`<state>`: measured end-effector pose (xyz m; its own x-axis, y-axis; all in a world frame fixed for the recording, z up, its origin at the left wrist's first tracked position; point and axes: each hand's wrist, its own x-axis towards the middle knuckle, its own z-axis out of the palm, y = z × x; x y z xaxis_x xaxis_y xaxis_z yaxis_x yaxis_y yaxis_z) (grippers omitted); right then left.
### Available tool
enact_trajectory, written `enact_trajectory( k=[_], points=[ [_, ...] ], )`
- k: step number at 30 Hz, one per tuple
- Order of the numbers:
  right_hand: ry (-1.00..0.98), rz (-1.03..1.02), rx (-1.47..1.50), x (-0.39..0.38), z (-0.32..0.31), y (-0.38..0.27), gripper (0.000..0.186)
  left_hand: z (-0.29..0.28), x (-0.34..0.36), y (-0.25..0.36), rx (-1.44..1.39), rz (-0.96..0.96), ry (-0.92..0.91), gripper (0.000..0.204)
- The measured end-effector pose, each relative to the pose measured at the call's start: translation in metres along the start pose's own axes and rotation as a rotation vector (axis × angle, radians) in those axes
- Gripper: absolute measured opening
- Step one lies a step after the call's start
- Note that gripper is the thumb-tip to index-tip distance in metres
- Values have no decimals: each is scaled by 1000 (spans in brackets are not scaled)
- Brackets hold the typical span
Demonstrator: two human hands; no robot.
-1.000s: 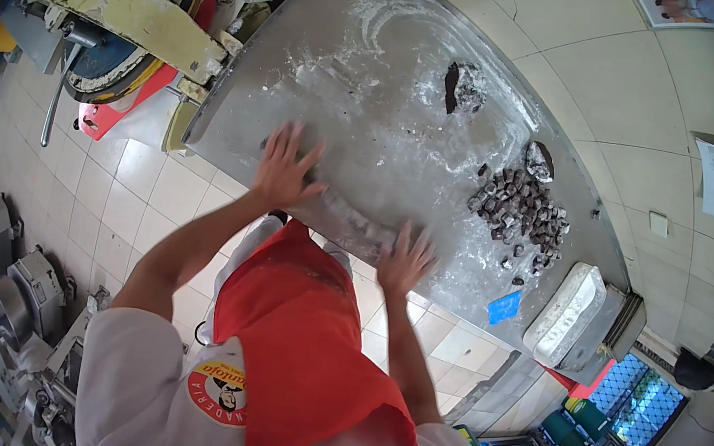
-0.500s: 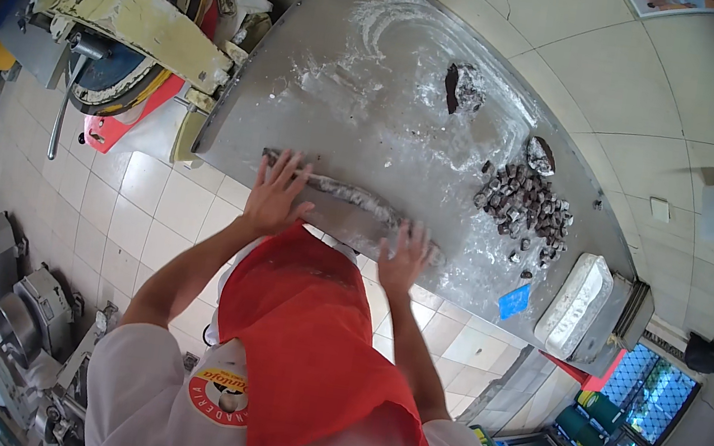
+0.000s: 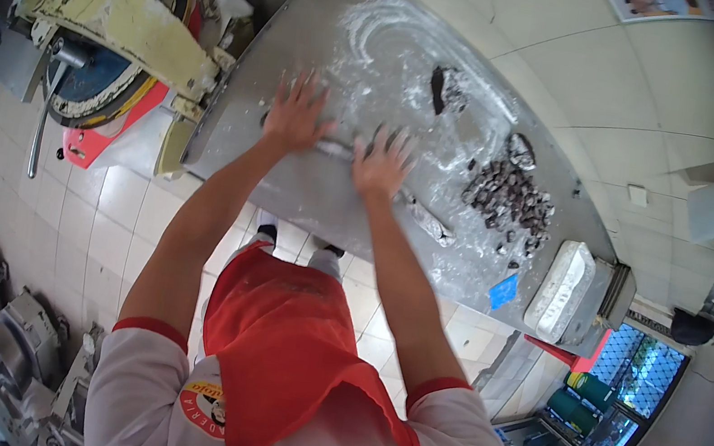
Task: The person rolls pieces of chocolate dough into long ropes on a floured stainless steel table and cuts them into small sections using a plastic scraper.
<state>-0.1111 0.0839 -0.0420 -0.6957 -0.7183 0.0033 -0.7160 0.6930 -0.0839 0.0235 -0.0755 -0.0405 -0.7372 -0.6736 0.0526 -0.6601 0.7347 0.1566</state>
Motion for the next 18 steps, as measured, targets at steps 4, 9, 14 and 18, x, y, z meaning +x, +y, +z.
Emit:
enact_trajectory(
  k=[4, 9, 14, 18],
  points=[
    [-105, -165, 154, -89, -4, -1, 66, -3, -99, -14, -149, 221, -116, 75],
    [-148, -58, 42, -133, -17, 116, 72, -13, -125, 54, -166, 209, -183, 72],
    [-228, 89, 80, -130, -36, 246, 49, 34, -94, 147, -311, 532, -282, 58],
    [-185, 21, 113, -170, -54, 266, 49, 21, -117, 173, -335, 593, -376, 57]
  ],
)
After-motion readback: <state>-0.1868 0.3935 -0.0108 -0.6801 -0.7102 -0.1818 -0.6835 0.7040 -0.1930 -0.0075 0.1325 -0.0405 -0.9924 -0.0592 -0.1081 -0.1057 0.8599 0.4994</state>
